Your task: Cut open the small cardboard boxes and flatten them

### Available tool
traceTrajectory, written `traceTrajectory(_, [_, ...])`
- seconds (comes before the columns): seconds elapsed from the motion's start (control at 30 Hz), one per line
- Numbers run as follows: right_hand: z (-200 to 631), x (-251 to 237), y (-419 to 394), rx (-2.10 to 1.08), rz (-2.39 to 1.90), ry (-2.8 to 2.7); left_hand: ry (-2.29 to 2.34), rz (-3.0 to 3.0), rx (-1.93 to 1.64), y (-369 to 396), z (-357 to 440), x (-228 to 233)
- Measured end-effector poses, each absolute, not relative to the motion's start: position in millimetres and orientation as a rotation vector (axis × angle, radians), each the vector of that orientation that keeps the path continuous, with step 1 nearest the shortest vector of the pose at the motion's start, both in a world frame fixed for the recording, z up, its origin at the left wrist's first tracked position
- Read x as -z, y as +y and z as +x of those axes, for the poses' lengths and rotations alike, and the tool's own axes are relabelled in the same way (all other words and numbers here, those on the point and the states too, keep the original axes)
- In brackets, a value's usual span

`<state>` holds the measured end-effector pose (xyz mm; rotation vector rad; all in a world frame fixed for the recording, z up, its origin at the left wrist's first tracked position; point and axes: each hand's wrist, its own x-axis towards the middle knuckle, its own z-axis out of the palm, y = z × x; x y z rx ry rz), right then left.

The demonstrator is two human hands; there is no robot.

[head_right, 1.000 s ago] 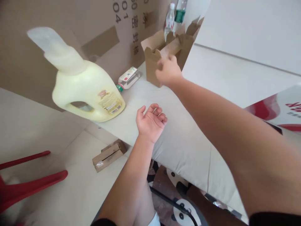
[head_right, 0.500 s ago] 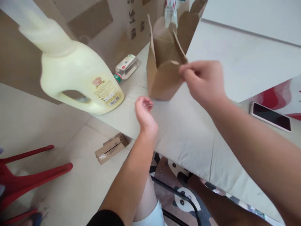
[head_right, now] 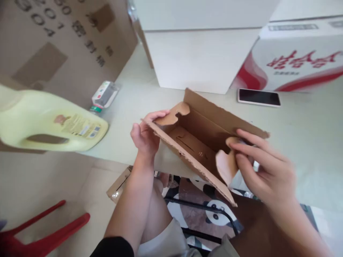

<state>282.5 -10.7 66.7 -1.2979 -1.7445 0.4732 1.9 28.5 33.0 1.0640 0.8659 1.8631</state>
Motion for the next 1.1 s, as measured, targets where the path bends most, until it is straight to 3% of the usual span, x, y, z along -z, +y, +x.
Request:
traceTrajectory(0.17, [294,-40,6,-0.143,-1.217,-1.562,1.133,1.196,-1.844,41,28,-20])
traceTrajectory(0.37, [306,-23,-2,-0.554,-1.123,-1.586,1.195,1.097,-1.896,48,46,-10])
traceTrajectory(0.6, [314,-30,-1,-0.596,-1.066,-1.665,1.172,1.11,-1.916,48,48,-14])
traceTrajectory(0.93, [310,-34,0,-0.571,-1.079,-1.711,1.32,1.387,-1.62,41,36,-31])
traceTrajectory(1.1, [315,-23,7,-0.768,-1.137,-1.461,1.42,1.289,-1.662,43,27,-26])
